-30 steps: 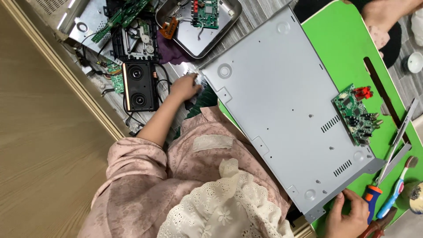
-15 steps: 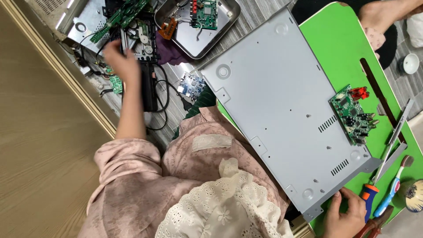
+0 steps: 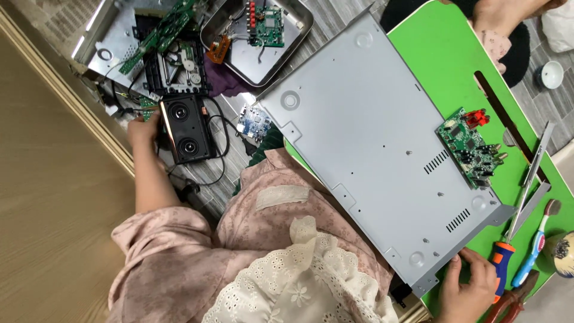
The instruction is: Repairing an electronic device by positioning circuit boards and securing them with screws.
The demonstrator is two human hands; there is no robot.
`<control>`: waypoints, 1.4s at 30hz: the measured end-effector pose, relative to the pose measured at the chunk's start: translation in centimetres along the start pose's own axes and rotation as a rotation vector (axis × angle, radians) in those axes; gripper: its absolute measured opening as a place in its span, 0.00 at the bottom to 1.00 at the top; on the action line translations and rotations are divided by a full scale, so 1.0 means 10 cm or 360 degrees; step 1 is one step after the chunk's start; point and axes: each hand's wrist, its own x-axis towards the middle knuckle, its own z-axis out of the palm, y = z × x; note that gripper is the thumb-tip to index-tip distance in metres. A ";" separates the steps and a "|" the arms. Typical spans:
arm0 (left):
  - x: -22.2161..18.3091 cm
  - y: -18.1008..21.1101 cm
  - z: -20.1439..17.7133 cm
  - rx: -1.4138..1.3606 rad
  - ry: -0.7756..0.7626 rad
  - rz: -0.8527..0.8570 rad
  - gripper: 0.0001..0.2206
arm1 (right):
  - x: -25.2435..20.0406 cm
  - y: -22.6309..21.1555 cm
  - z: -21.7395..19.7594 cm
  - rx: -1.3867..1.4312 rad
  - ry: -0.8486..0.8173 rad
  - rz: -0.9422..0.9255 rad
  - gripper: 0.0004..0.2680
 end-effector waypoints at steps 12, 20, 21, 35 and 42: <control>-0.27 1.30 -1.38 0.0863 -0.0427 -0.0004 0.15 | 0.07 -0.26 -0.07 0.0052 0.0055 0.0065 0.07; -1.30 2.15 -1.63 0.1231 -0.0378 0.0913 0.20 | 0.07 -0.22 -0.01 0.0045 0.0104 0.0127 0.07; -1.51 2.21 -1.62 0.1554 -0.0256 0.1082 0.26 | 0.05 -0.20 0.00 0.0061 0.0092 0.0138 0.07; -3.40 2.34 -1.90 0.0785 0.0107 0.2779 0.10 | 0.07 -0.25 -0.04 0.0090 0.0047 0.0187 0.08; -3.87 2.64 -1.48 0.0371 0.0596 0.3822 0.10 | 0.12 -0.34 -0.09 0.0171 0.0162 0.0160 0.08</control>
